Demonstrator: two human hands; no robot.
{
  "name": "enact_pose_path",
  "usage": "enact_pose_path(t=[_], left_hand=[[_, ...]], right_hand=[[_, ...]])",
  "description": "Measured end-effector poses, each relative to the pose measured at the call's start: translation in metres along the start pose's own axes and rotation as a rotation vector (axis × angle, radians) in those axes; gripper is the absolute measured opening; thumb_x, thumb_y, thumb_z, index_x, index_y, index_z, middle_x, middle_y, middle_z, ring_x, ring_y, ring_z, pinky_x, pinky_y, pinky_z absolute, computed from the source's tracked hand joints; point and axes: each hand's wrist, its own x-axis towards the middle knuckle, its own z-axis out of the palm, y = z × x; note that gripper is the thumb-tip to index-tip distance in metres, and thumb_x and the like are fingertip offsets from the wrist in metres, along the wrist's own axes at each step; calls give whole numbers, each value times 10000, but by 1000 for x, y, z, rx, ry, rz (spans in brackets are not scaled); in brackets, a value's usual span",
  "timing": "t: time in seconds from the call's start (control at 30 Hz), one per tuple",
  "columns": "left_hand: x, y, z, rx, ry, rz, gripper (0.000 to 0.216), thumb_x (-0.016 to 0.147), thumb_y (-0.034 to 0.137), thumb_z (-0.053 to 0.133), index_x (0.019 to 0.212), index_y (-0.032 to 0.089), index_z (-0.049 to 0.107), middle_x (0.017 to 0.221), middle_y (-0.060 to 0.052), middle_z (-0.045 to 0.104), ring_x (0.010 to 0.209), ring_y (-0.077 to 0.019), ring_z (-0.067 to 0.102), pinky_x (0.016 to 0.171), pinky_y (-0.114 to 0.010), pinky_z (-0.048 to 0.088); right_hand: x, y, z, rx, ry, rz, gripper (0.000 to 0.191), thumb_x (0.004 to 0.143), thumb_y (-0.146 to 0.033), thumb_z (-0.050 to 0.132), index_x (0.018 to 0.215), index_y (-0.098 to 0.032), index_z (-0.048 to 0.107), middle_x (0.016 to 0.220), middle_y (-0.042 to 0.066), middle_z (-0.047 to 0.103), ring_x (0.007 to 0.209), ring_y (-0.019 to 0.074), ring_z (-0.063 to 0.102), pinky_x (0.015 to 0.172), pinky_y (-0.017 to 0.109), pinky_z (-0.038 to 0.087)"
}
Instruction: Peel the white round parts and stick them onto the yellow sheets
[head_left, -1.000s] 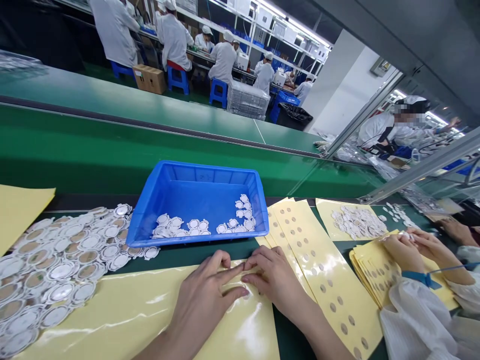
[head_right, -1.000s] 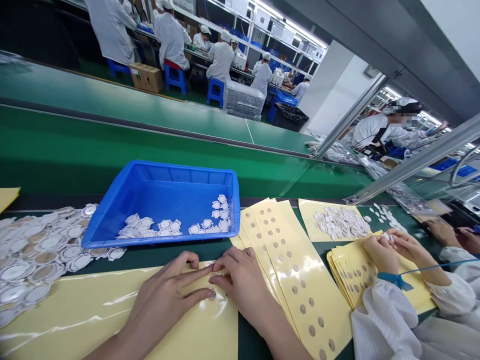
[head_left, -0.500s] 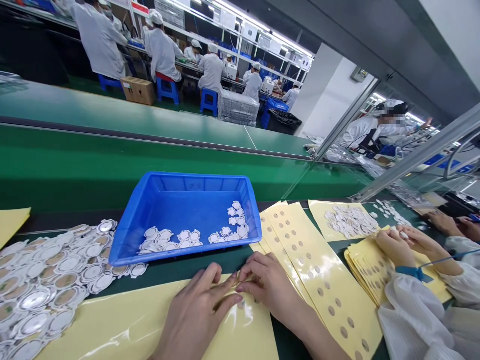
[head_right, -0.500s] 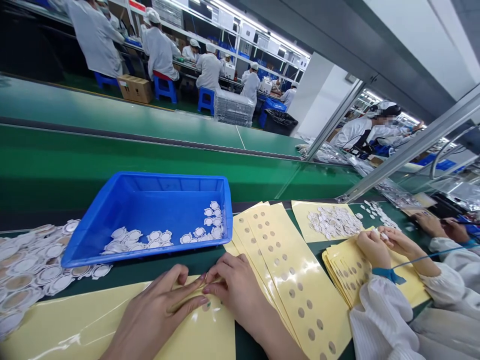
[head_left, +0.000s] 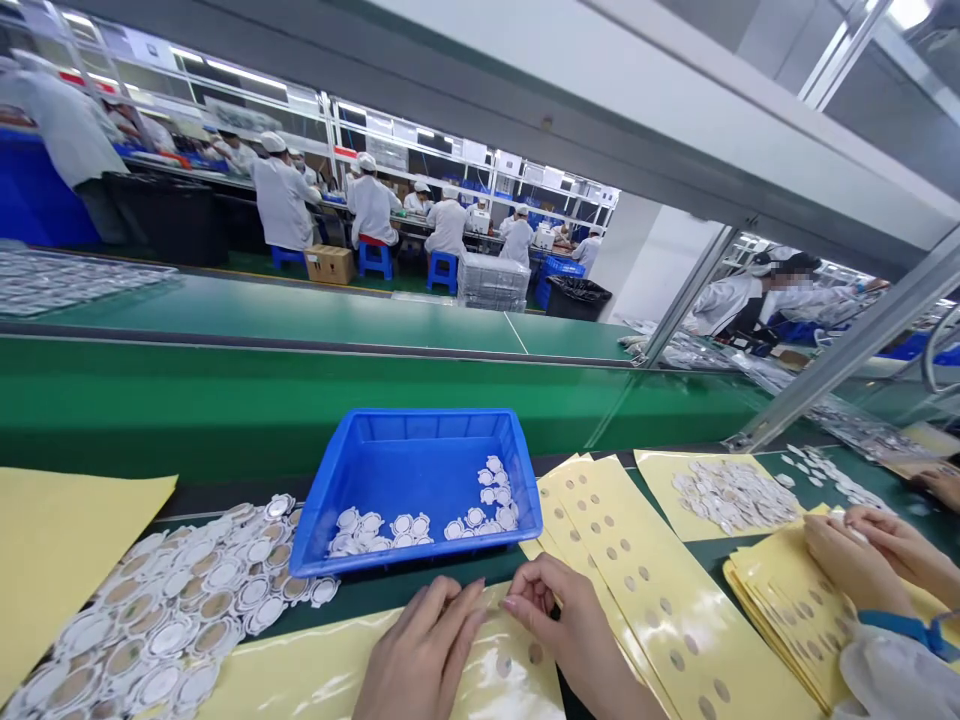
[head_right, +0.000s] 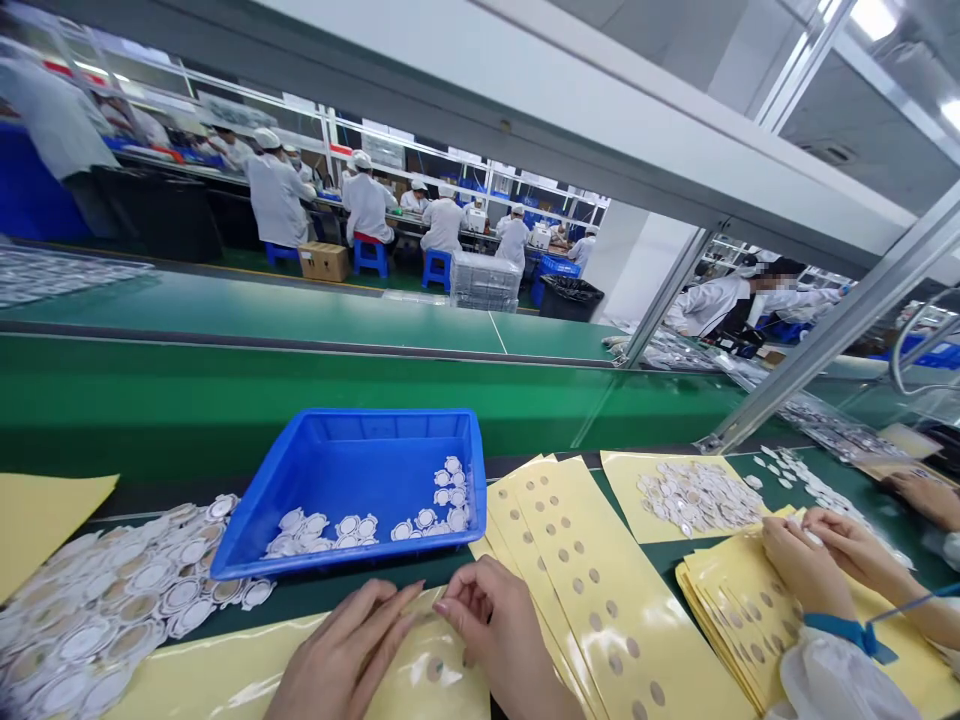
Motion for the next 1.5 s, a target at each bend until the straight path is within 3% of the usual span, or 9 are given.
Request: enact_pose_path(t=[0.13,0.27,0.43,0.67,0.8,0.97,1.13,1.33,1.5], left_hand=[[30,1,-37,-61,195,2,340,1006,370,364,1106,248,665,998,-49,679,917,-187,640,846,-283,512],[96,3,-63,132,-217,-171,297,945,347,417,922,229,689,965,-52,697,938,-249,595,847,-374,453],[146,-11,-42,161,-419,-173,65,653,205,694,711,231,707,760,-22,702,811,-250,622,648,-286,402],[157,-29,-29,64,-391,-143,67,575,148,594,556,202,559,588,29,633,611,-192,593,551,-248,343],[144,-14,-46,-47,-196,-185,165,779,339,510,665,220,506,612,65,608,629,-170,581,617,-253,417],[70,13,-32,-574,-2,-314,422,746,657,598,841,253,672,731,10,645,597,-171,595,548,-244,502],[21,21,-2,-996,-24,-543,406,605,624,785,771,253,787,744,-27,632,573,-153,608,549,-232,552],[26,20,-1,-1089,-54,-744,449,492,536,869,855,281,797,840,-9,656,788,-193,693,783,-249,585],[24,23,-1,-1139,-98,-786,420,567,430,847,940,250,775,796,-3,716,735,-174,693,746,-247,594]], right_hand=[[2,-1,9,198,-15,63,290,794,-456,669,747,-174,621,641,1,527,586,137,465,532,232,373],[5,-1,10,215,-17,86,280,769,-447,673,743,-174,618,644,-5,520,576,125,448,533,223,365],[9,3,7,198,48,44,249,773,-407,671,737,-165,626,654,-3,550,590,117,462,547,213,352],[16,0,7,244,81,48,129,734,-291,689,705,-172,650,634,-13,533,580,106,452,524,194,338],[16,-3,6,254,110,27,147,748,-300,682,702,-166,644,640,-6,545,587,111,459,537,202,339],[14,-3,5,327,152,-23,235,771,-387,639,739,-155,620,621,-2,528,567,114,442,534,216,328],[8,-5,2,402,219,6,330,783,-488,644,783,-159,608,629,-11,530,536,101,440,509,217,353],[1,-12,1,621,54,136,450,717,-589,717,748,-168,561,560,-46,514,401,60,410,386,183,333],[-5,-15,3,661,-41,193,417,749,-539,728,737,-157,561,518,-53,519,382,54,429,371,165,372]])
